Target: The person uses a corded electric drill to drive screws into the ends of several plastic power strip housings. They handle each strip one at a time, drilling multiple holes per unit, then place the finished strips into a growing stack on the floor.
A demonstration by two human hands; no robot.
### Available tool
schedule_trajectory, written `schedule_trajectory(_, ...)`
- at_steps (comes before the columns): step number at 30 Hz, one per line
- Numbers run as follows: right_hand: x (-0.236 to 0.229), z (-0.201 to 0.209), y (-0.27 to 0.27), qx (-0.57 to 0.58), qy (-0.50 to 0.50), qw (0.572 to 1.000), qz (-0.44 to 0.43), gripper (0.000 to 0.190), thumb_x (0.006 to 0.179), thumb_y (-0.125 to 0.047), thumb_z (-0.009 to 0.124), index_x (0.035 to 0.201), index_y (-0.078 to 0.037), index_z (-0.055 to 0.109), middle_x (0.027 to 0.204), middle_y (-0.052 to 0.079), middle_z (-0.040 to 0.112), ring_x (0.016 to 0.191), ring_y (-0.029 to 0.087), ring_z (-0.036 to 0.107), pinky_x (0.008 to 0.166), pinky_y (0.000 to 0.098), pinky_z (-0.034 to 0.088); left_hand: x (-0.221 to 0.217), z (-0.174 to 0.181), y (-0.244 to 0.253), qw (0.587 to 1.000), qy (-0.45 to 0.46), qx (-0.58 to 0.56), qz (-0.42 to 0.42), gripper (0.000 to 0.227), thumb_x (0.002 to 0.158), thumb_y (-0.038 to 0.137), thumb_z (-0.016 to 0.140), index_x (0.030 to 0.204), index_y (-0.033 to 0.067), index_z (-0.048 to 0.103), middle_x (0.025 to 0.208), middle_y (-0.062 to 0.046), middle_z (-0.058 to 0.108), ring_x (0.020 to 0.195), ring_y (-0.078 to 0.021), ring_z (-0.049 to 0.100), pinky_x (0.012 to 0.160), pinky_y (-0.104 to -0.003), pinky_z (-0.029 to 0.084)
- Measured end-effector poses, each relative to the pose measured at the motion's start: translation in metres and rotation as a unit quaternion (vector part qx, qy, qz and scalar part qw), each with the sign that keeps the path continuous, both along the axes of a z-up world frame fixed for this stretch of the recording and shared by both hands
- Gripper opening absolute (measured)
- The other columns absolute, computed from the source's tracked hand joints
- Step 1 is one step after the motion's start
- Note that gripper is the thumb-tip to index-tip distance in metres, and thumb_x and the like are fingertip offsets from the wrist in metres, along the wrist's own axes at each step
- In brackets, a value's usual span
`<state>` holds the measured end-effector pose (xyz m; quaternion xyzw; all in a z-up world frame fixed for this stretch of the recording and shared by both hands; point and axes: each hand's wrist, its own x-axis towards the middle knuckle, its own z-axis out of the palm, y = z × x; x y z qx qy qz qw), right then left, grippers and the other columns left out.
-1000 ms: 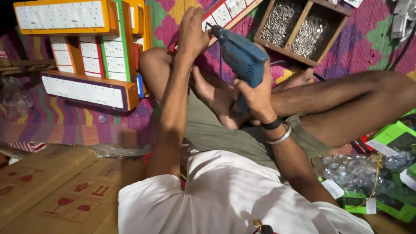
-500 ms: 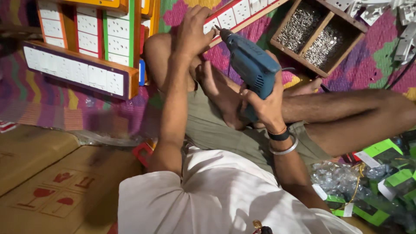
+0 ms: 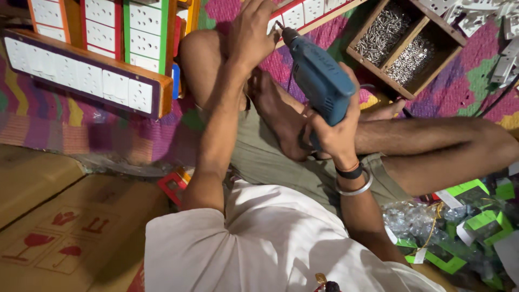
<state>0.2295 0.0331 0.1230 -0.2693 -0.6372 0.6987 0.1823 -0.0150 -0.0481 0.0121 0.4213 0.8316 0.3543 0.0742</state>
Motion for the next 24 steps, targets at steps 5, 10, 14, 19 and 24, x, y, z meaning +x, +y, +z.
schedule_trajectory(5,-0.011,0.016,-0.01,0.23,-0.029,0.972,0.026,0.088,0.07,0.01,0.064,0.153,0.001,0.035,0.148,0.02,0.047,0.136,0.031,0.052,0.113,0.0431,0.046,0.004,-0.001,0.001,1.0,0.004,-0.004,0.003,0.042,0.075,-0.002,0.081,0.114,0.0042,0.065,0.116,-0.014,0.067,0.113,-0.0388,0.062,0.094,-0.046,0.052)
schedule_trajectory(10,-0.017,0.022,-0.016,0.103,-0.048,0.993,0.019,0.089,0.077,0.011,0.063,0.159,-0.002,0.029,0.142,0.019,0.053,0.111,0.026,0.063,0.094,0.0374,0.056,-0.003,0.0,-0.004,0.999,0.014,0.021,-0.026,0.047,0.079,-0.002,0.082,0.123,0.0048,0.066,0.121,-0.015,0.066,0.116,-0.04,0.061,0.099,-0.046,0.05)
schedule_trajectory(14,-0.009,0.02,-0.018,-0.053,-0.054,0.997,-0.002,0.09,0.085,0.008,0.067,0.162,-0.006,0.023,0.135,0.018,0.058,0.091,0.02,0.068,0.074,0.0303,0.06,-0.007,0.002,-0.017,1.0,-0.012,-0.015,-0.021,0.054,0.068,0.006,0.09,0.118,0.003,0.069,0.108,-0.02,0.066,0.106,-0.043,0.061,0.087,-0.05,0.048)
schedule_trajectory(19,0.001,0.01,-0.022,-0.055,-0.012,0.998,0.023,0.091,0.087,0.01,0.066,0.165,-0.007,0.023,0.133,0.019,0.057,0.092,0.02,0.067,0.077,0.0312,0.06,-0.007,-0.011,-0.026,0.997,-0.047,0.067,0.004,0.051,0.073,0.004,0.091,0.118,0.0035,0.067,0.115,-0.017,0.068,0.109,-0.041,0.062,0.094,-0.047,0.051)
schedule_trajectory(24,-0.008,0.008,-0.021,-0.082,-0.029,0.996,0.025,0.094,0.086,0.009,0.068,0.165,-0.008,0.021,0.128,0.02,0.06,0.087,0.02,0.067,0.069,0.0303,0.059,-0.01,-0.013,-0.027,0.997,-0.051,0.064,0.008,0.048,0.076,0.004,0.09,0.117,0.0032,0.066,0.116,-0.016,0.069,0.111,-0.0396,0.063,0.094,-0.045,0.052)
